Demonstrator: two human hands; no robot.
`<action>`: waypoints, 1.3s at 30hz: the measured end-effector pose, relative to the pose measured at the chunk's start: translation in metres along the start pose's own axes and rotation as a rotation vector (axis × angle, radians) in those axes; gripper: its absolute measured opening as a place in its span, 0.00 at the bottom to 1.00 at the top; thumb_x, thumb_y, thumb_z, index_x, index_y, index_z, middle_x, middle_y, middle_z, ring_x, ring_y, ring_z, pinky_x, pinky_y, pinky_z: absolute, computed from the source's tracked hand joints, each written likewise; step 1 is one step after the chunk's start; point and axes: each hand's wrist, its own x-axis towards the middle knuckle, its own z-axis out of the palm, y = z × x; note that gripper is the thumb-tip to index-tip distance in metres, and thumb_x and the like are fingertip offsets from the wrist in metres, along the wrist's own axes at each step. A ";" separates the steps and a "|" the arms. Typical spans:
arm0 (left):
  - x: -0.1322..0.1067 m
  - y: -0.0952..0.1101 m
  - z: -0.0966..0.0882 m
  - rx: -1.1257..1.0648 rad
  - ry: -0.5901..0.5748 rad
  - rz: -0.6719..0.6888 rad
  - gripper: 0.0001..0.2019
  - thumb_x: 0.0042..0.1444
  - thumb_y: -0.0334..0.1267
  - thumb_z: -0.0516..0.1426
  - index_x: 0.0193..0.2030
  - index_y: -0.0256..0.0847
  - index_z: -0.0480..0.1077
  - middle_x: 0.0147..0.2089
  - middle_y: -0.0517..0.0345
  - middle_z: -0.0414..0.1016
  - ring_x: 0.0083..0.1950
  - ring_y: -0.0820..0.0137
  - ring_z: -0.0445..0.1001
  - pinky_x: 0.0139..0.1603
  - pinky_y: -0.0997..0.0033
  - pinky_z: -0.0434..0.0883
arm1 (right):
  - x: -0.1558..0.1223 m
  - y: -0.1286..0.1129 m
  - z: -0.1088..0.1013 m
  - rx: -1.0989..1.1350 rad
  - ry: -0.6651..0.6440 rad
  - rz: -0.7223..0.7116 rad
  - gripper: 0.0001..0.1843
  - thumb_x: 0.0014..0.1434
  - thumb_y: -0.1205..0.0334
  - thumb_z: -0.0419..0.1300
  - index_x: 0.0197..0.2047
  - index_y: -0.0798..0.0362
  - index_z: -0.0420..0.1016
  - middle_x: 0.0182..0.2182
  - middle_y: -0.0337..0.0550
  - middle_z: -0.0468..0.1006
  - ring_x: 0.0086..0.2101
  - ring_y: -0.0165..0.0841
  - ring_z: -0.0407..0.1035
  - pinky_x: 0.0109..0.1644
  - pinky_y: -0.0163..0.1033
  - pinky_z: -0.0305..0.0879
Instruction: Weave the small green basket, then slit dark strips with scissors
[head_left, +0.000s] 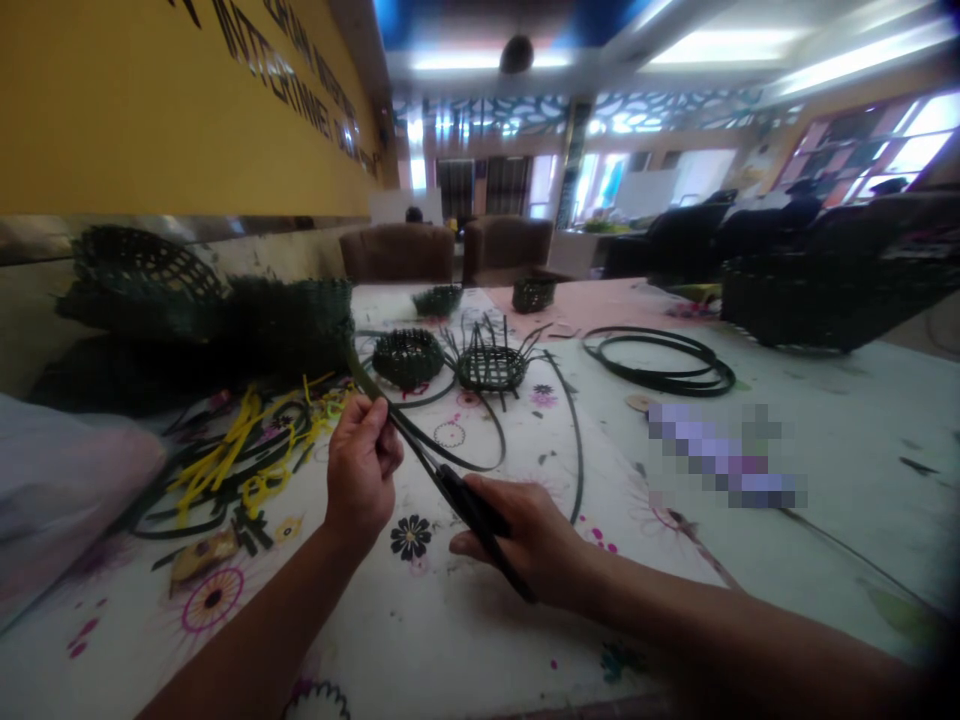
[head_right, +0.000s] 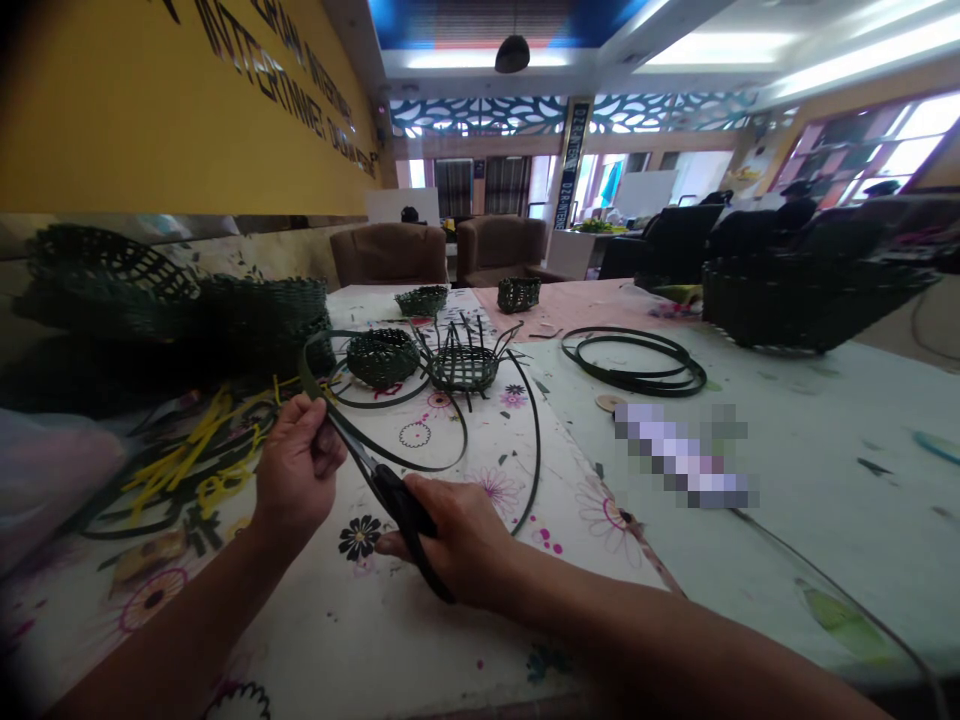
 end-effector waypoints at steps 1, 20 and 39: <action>-0.001 0.000 0.000 0.002 0.002 0.000 0.14 0.56 0.34 0.59 0.27 0.40 0.55 0.16 0.69 0.52 0.15 0.80 0.44 0.15 0.79 0.44 | 0.000 0.000 0.000 -0.005 -0.001 -0.004 0.16 0.56 0.55 0.65 0.29 0.54 0.63 0.24 0.33 0.64 0.25 0.26 0.56 0.29 0.32 0.52; 0.001 0.004 0.000 0.052 -0.008 0.032 0.11 0.54 0.35 0.60 0.28 0.40 0.59 0.17 0.69 0.53 0.16 0.80 0.47 0.16 0.80 0.47 | 0.001 0.004 -0.001 -0.117 0.078 0.017 0.16 0.50 0.57 0.70 0.39 0.55 0.74 0.27 0.36 0.72 0.26 0.29 0.64 0.31 0.32 0.57; 0.010 0.008 -0.006 0.032 0.015 0.022 0.12 0.53 0.35 0.61 0.29 0.41 0.58 0.15 0.70 0.54 0.14 0.81 0.46 0.15 0.80 0.46 | 0.002 -0.004 -0.007 -0.082 0.012 -0.035 0.16 0.55 0.55 0.66 0.27 0.54 0.64 0.22 0.33 0.64 0.23 0.26 0.56 0.27 0.32 0.54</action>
